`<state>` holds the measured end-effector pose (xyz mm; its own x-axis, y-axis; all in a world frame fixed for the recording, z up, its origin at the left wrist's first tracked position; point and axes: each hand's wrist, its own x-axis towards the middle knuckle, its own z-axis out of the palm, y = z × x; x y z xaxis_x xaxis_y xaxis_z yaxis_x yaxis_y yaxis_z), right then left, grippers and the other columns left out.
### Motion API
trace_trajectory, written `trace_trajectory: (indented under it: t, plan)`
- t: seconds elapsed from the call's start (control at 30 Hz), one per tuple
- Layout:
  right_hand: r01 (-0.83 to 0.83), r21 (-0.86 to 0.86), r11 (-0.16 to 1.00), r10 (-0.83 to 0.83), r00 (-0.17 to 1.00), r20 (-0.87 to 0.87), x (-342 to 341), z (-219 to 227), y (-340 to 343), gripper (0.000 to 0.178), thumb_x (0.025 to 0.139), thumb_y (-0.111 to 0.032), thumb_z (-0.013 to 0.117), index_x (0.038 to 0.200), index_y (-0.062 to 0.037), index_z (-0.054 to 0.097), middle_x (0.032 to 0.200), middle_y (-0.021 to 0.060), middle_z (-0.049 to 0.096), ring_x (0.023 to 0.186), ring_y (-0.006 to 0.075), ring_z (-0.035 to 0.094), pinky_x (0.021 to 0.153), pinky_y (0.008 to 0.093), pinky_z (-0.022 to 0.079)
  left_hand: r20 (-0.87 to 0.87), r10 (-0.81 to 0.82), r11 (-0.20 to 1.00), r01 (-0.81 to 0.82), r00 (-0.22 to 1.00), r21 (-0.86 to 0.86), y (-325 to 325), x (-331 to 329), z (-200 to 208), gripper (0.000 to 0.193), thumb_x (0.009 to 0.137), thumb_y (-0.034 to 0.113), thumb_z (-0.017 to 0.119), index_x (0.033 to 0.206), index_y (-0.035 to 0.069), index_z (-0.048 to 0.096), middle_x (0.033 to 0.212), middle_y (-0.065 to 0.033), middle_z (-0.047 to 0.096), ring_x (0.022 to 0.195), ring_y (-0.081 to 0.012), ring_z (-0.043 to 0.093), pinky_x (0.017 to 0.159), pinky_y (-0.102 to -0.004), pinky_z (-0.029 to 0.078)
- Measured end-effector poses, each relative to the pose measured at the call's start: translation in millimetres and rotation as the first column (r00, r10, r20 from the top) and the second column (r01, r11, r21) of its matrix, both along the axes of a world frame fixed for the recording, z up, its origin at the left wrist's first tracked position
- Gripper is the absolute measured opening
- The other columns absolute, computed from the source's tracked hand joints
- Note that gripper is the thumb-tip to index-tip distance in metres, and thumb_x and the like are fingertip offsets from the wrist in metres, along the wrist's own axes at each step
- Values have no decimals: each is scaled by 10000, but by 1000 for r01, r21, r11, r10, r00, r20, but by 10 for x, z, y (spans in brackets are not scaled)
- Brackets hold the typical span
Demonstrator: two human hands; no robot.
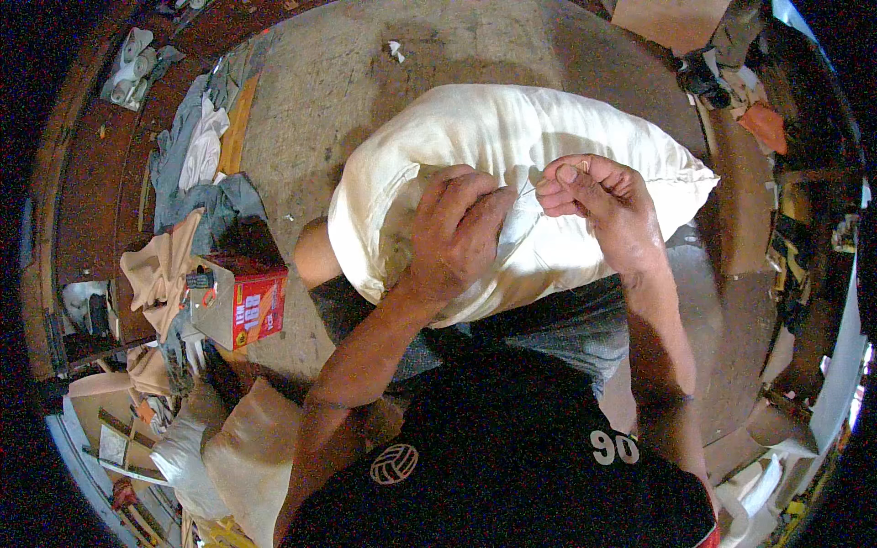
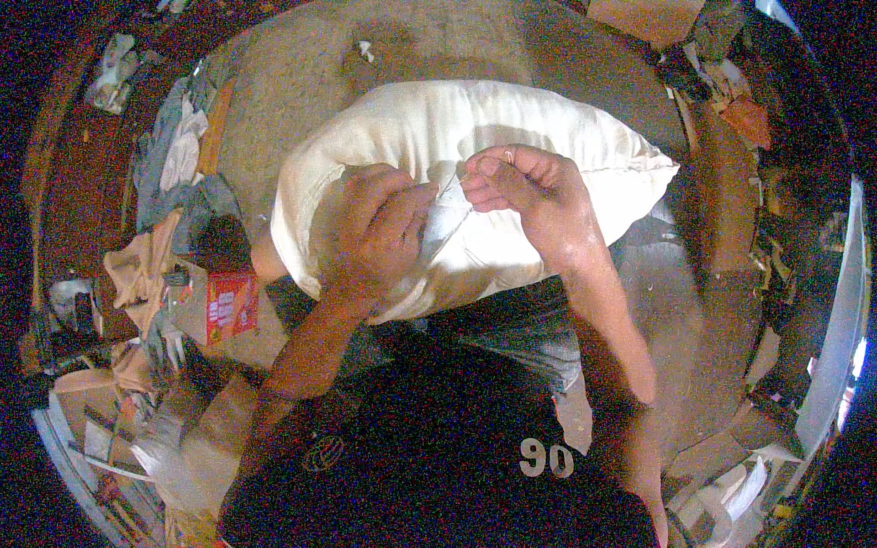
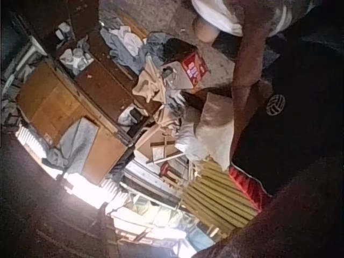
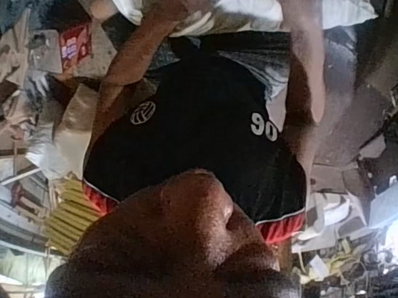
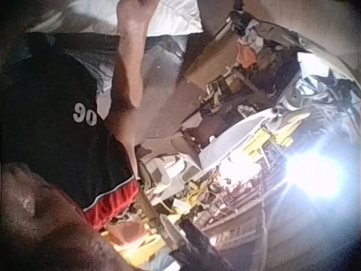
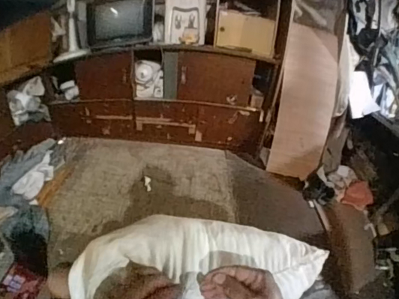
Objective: The person hand-sews a white pillow using a needle and thread. They repeatedly insert the needle into the fabric and pull the thread through to close the opening, working along the seam while the pillow rests on their lap.
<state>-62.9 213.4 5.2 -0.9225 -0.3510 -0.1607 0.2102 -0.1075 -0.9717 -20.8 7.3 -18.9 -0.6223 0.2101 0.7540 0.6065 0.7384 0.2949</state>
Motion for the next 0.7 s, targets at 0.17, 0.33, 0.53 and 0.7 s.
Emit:
trace_trajectory:
  t: [0.17,0.33,0.53,0.7]
  plan:
    - [-89,9,996,89,995,52,-54,57,38,240,998,-179,575,1064,26,679,950,117,718,853,189,695,815,327,573,3,13,1000,-13,1000,11,18,-2,-22,279,633,-2,724,905,47,694,926,-72,599,887,-284,608,791,-396,520]
    - [-148,-43,988,150,988,46,-91,40,60,255,993,-206,584,1064,21,678,951,104,712,867,182,690,812,315,567,-9,-1,998,2,1000,64,33,-18,-45,267,644,-9,730,899,61,694,911,-60,605,883,-277,610,793,-397,520]
    - [-174,-38,984,176,984,33,-61,57,-31,208,990,-196,600,1044,-8,670,910,67,709,828,167,694,773,298,568,78,-17,996,10,997,90,34,-54,-4,248,665,6,747,893,84,691,906,-47,624,906,-278,608,826,-400,511]
    - [-110,-21,994,111,992,59,-47,76,-11,197,996,-186,587,1041,-12,667,899,72,704,834,161,689,786,304,561,190,62,978,-97,980,185,25,-32,57,196,709,82,781,879,95,683,951,-60,634,967,-295,597,870,-411,497]
